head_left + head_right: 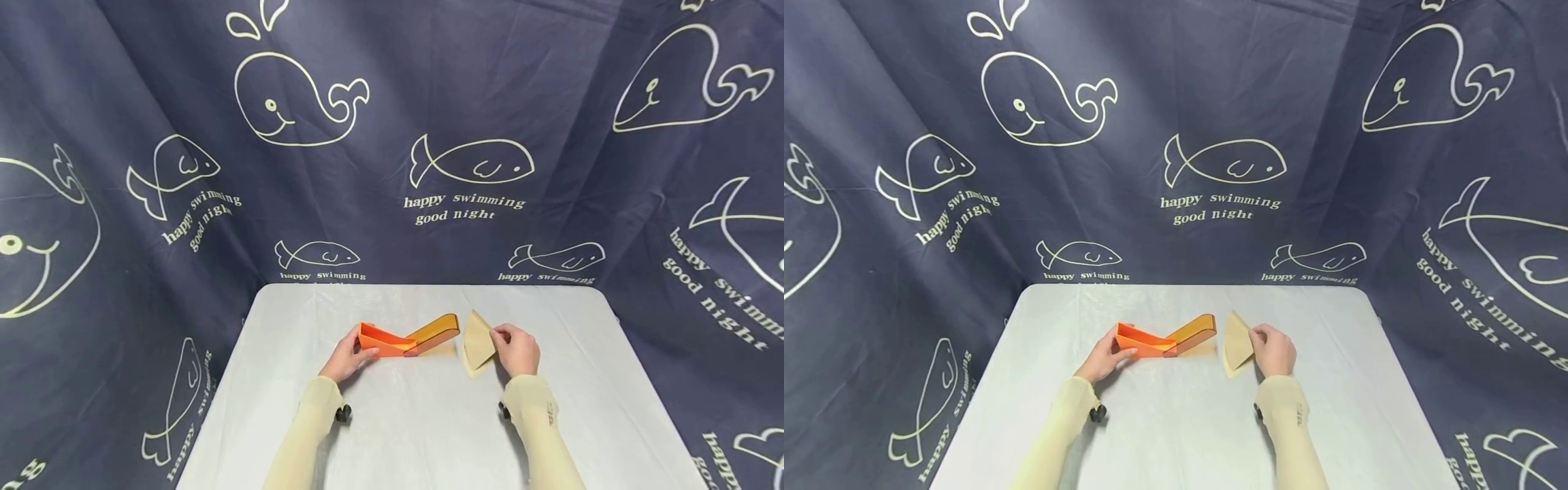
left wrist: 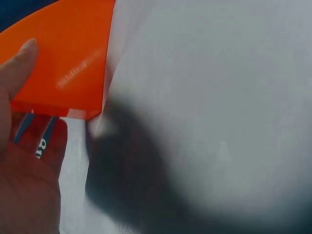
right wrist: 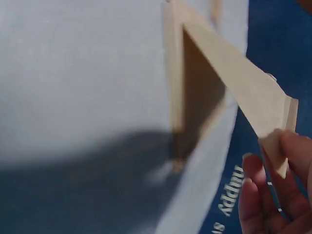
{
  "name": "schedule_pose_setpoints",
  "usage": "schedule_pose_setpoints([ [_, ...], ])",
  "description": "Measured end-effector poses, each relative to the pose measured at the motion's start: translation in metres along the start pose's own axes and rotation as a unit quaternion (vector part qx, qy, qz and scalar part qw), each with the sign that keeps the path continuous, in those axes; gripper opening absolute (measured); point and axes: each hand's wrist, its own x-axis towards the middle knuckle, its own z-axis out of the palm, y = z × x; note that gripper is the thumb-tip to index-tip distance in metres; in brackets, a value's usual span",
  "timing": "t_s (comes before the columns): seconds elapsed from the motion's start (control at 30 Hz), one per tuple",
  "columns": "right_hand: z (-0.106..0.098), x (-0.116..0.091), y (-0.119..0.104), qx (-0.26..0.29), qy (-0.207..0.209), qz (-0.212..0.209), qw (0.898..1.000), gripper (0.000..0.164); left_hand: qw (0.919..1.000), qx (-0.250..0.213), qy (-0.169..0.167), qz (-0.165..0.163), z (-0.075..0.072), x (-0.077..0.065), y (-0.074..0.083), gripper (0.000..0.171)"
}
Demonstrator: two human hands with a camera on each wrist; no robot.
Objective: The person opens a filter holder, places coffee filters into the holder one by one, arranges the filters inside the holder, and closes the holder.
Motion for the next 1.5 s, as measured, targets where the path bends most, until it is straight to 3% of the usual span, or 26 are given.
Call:
schedule_pose_setpoints([
  [0.13, -0.013, 0.005, -0.011, 0.032, -0.002, -0.012, 0.999, 0.014, 0.9994, -0.016, 0.030, -0.003, 0.000, -0.004, 0.004, 0.080],
  [0.23, -0.024, 0.009, -0.022, 0.055, 0.005, -0.026, 0.998, 0.013, 0.9978, -0.021, 0.062, 0.002, -0.001, -0.006, 0.013, 0.085],
  [0.57, -0.053, 0.015, -0.054, 0.108, 0.041, -0.084, 0.990, 0.006, 0.9878, -0.018, 0.138, 0.070, -0.009, -0.006, 0.048, 0.060],
  [0.73, -0.063, 0.016, -0.073, 0.130, 0.029, -0.117, 0.984, 0.006, 0.9814, -0.017, 0.155, 0.112, -0.011, -0.001, 0.066, 0.050],
  [0.9, -0.070, 0.017, -0.096, 0.134, 0.006, -0.165, 0.977, 0.004, 0.9757, -0.018, 0.164, 0.144, -0.009, 0.002, 0.084, 0.044],
  [1.1, -0.070, 0.018, -0.120, 0.135, -0.026, -0.237, 0.962, 0.006, 0.9766, -0.020, 0.146, 0.156, -0.001, 0.004, 0.106, 0.044],
  [1.5, -0.060, 0.009, -0.152, 0.158, -0.092, -0.337, 0.924, 0.009, 0.9867, -0.046, 0.091, 0.126, 0.019, 0.010, 0.132, 0.041],
])
